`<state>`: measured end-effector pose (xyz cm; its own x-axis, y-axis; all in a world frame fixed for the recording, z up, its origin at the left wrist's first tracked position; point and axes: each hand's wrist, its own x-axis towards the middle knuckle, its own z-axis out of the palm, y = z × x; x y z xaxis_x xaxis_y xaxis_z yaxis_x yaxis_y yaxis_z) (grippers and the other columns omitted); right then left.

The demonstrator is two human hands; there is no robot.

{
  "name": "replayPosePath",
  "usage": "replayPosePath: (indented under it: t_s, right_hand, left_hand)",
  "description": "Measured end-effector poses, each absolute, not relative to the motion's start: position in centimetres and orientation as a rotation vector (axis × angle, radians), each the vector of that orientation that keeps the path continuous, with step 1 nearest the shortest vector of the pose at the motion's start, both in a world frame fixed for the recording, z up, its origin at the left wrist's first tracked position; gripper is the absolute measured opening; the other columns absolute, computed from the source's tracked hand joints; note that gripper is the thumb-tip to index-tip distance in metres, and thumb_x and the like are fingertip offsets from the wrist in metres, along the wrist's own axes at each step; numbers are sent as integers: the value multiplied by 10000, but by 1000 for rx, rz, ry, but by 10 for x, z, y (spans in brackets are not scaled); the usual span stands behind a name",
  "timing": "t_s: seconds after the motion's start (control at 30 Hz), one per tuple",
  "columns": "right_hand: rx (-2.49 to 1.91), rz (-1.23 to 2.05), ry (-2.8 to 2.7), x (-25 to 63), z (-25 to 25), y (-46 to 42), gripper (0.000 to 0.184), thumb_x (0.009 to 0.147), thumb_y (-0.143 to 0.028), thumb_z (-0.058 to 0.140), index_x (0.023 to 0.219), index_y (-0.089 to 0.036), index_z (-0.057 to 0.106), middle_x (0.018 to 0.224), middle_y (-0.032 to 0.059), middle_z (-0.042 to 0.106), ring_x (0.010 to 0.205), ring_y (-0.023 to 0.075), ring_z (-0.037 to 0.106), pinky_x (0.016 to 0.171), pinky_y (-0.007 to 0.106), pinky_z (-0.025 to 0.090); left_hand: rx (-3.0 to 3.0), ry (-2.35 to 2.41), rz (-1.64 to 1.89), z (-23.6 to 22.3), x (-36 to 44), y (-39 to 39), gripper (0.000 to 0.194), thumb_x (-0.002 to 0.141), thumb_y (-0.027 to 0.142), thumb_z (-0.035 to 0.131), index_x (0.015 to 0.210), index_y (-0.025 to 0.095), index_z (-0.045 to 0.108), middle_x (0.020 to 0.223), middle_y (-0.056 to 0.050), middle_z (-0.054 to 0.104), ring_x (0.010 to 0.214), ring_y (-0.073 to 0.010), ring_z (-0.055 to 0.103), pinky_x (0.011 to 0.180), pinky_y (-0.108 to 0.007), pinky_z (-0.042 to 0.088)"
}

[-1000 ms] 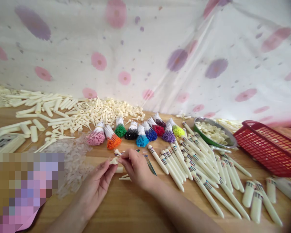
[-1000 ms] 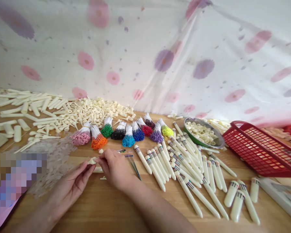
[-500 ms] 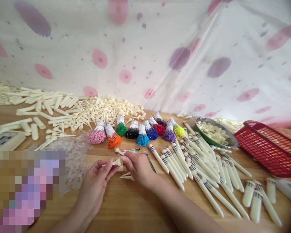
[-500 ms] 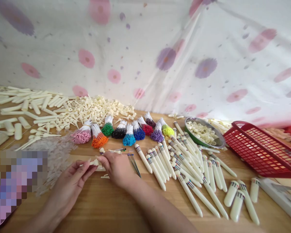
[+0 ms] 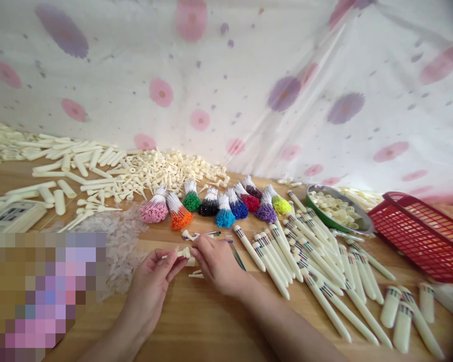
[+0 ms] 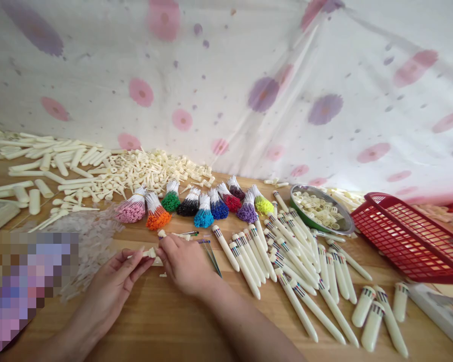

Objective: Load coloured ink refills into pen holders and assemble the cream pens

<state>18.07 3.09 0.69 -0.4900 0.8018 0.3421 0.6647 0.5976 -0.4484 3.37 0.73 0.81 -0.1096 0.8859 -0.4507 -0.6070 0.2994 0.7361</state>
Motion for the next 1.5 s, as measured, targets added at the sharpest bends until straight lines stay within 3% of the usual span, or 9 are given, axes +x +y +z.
replayPosePath:
  t_s: [0.2, 0.33, 0.47, 0.63, 0.77, 0.93, 1.1, 1.3, 1.5]
  right_hand:
    - [-1378, 673, -2111, 175, 6, 28, 433, 966, -371, 201, 658, -189, 445, 566, -15, 491, 488, 100, 414, 481, 207, 264]
    - [-1250, 560, -2163, 177, 7, 27, 303, 947, -352, 277, 799, -180, 478, 666, 4, 527, 577, 117, 462, 534, 208, 299]
    - [-1295, 552, -2133, 176, 4, 27, 401, 959, -355, 224, 675, -188, 454, 579, -6, 489, 505, 110, 415, 494, 212, 276]
    - [-1224, 517, -2187, 178, 3, 29, 271, 944, -331, 289, 823, -182, 480, 680, 9, 538, 592, 125, 475, 547, 209, 316]
    - [-1349, 527, -2155, 179, 3, 29, 384, 963, -321, 225, 690, -185, 458, 585, -3, 506, 505, 109, 434, 509, 211, 289]
    - [-1285, 481, -2209, 176, 4, 28, 265, 942, -320, 292, 835, -176, 487, 689, 20, 566, 585, 129, 493, 538, 215, 306]
    - [-1425, 590, -2103, 173, 4, 28, 430, 969, -330, 196, 651, -186, 447, 564, -7, 507, 484, 100, 431, 485, 210, 277]
    - [-1287, 571, -2183, 174, 9, 25, 256, 939, -312, 286, 815, -181, 468, 677, 8, 542, 567, 124, 470, 521, 217, 291]
    - [-1315, 713, -2087, 174, 8, 26, 328, 963, -316, 231, 725, -195, 422, 589, -24, 486, 507, 104, 429, 501, 204, 286]
  left_hand:
    - [334, 1058, 1315, 7, 35, 6, 355, 358, 275, 873, 535, 141, 595, 565, 15, 704, 595, -97, 672, 671, -150, 559]
    - [330, 1055, 1333, 7, 35, 5, 363, 352, 278, 874, 534, 141, 592, 580, 10, 711, 598, -99, 674, 668, -150, 559]
    - [340, 1051, 1342, 6, 34, 5, 353, 369, 277, 871, 548, 141, 600, 586, 10, 711, 610, -96, 673, 678, -151, 558]
    - [348, 1050, 1336, 5, 34, 7, 339, 386, 270, 867, 539, 142, 593, 587, 16, 708, 620, -94, 671, 690, -157, 558]
    - [342, 1053, 1329, 6, 34, 8, 344, 381, 273, 868, 537, 143, 590, 582, 17, 706, 614, -91, 665, 687, -152, 553]
    - [354, 1053, 1317, 7, 33, 7, 330, 393, 264, 865, 544, 144, 597, 593, 15, 706, 626, -101, 668, 706, -172, 552]
    - [360, 1058, 1306, 7, 34, 7, 333, 389, 284, 865, 538, 157, 596, 573, 30, 697, 613, -94, 659, 705, -169, 547]
    - [380, 1058, 1300, 4, 34, 9, 333, 411, 279, 861, 536, 148, 581, 591, 14, 699, 637, -101, 657, 727, -185, 538]
    - [636, 1159, 1283, 5, 30, 8, 358, 474, 402, 824, 604, 158, 598, 627, 8, 690, 661, -142, 664, 723, -232, 527]
